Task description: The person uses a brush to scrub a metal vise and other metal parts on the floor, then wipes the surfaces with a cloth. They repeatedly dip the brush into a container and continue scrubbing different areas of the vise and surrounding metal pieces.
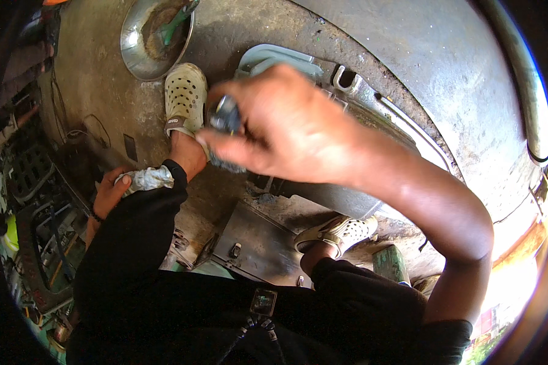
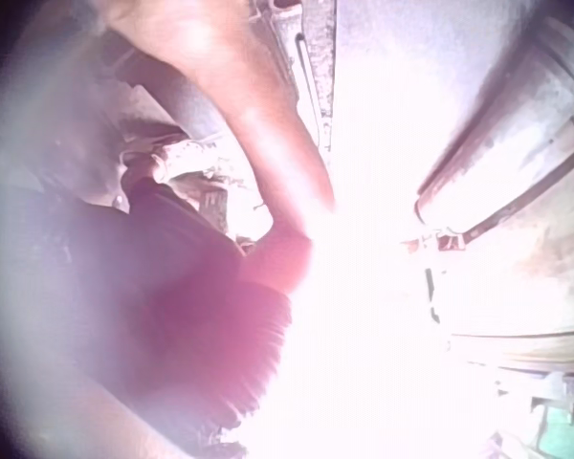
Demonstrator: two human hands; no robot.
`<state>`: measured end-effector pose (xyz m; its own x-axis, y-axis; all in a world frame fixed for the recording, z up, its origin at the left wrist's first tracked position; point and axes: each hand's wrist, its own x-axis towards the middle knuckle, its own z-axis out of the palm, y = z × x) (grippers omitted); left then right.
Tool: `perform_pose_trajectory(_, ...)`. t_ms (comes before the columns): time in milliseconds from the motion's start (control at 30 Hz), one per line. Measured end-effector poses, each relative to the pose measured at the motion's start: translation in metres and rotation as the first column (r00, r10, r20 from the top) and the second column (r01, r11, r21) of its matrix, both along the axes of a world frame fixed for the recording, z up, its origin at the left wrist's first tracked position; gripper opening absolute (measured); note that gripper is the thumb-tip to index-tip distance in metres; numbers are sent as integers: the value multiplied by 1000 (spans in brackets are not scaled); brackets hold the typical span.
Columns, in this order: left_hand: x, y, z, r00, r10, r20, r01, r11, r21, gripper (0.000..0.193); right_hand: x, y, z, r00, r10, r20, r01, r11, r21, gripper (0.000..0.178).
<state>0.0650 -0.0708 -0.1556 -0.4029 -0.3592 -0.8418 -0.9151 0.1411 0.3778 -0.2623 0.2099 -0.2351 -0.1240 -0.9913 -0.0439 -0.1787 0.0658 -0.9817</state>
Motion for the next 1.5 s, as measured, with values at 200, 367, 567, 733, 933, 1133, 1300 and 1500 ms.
perform_pose_trajectory(200,1,3,3,999,28,16,-28,1000,-14,42,-22,2,-24,964,-244,-102,222,956,-193,25)
perform_pose_trajectory(367,0,2,1,1000,8,-4,-8,1000,-26,43,-79,11,12,821,-487,-298,494,868,-57,33)
perform_pose_trajectory(567,-5,4,4,999,-10,33,12,999,-49,44,-67,14,27,871,-484,-86,484,875,-16,34)
perform_pose_trajectory(733,-9,11,5,999,35,21,-34,997,-66,43,-4,1,-5,997,-69,27,71,995,-66,25)
perform_pose_trajectory(933,-7,14,6,997,76,3,-76,995,-67,42,25,-3,-16,1000,18,5,-18,999,33,16)
perform_pose_trajectory(1133,-4,6,2,1000,-2,1,2,998,-70,45,-36,20,-26,965,-220,-142,212,975,-69,28)
perform_pose_trajectory(1300,3,6,2,1000,10,14,-8,988,-153,46,-133,50,-30,830,-470,-301,450,882,-136,37)
perform_pose_trajectory(1500,9,-2,6,998,-37,52,42,993,-111,46,-154,65,-41,764,-606,-219,588,795,-148,37)
